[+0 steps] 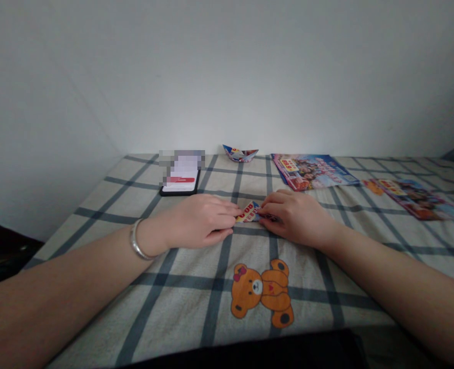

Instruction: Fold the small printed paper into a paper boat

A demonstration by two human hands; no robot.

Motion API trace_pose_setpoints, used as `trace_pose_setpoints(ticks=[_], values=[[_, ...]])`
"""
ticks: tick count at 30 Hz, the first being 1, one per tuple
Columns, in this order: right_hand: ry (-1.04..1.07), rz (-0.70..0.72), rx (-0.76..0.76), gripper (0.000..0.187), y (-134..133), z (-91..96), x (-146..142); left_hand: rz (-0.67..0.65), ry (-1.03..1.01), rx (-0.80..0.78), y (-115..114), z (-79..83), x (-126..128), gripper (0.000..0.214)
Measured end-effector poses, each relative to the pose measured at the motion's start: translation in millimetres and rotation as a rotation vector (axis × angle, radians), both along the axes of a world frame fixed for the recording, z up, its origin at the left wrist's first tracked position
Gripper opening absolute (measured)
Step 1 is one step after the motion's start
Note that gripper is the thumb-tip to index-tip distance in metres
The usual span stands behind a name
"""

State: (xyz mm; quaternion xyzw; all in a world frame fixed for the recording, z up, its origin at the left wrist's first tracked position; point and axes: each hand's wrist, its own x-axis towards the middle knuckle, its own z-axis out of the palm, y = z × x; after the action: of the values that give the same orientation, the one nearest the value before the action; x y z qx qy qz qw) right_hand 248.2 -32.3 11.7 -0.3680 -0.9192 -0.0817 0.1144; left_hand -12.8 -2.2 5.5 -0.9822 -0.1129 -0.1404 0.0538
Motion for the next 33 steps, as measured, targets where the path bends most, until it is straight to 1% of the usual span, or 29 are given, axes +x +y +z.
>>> trace_pose_setpoints(ticks=[5,9,13,16,18,21,26,29,31,33], values=[[-0.008,-0.009,-0.010,0.027,0,1.0,-1,0.054,-0.054,-0.040,0,-2.0,-1,0.030],[-0.014,-0.011,-0.008,0.026,-1,0.4,-1,0.098,-0.056,-0.086,1,-1.1,-2,0.030],[-0.029,-0.016,0.000,0.026,-2,-0.3,-2,0.027,-0.083,-0.067,3,0.8,0,0.025],[-0.051,-0.026,0.012,0.026,-2,-0.3,-4,-0.021,-0.058,0.005,3,2.4,3,0.022],[-0.053,-0.027,0.019,0.026,-2,0.0,-5,-0.019,-0.004,0.061,1,3.0,4,0.021],[-0.047,-0.038,0.027,0.024,-3,1.0,-7,0.027,0.039,0.072,-3,2.2,4,0.019],[-0.063,-0.074,0.044,0.020,-5,1.9,-10,0.113,-0.041,-0.033,-3,-2.3,2,0.024],[-0.048,-0.078,0.056,0.020,-5,0.1,-10,0.152,-0.032,-0.079,-3,-4.0,2,0.025],[-0.029,-0.079,0.055,0.021,-4,-1.3,-9,0.178,-0.035,-0.075,-6,-4.0,4,0.032],[-0.010,-0.090,0.050,0.023,-3,-2.6,-8,0.214,-0.041,-0.050,-11,-3.5,6,0.046]])
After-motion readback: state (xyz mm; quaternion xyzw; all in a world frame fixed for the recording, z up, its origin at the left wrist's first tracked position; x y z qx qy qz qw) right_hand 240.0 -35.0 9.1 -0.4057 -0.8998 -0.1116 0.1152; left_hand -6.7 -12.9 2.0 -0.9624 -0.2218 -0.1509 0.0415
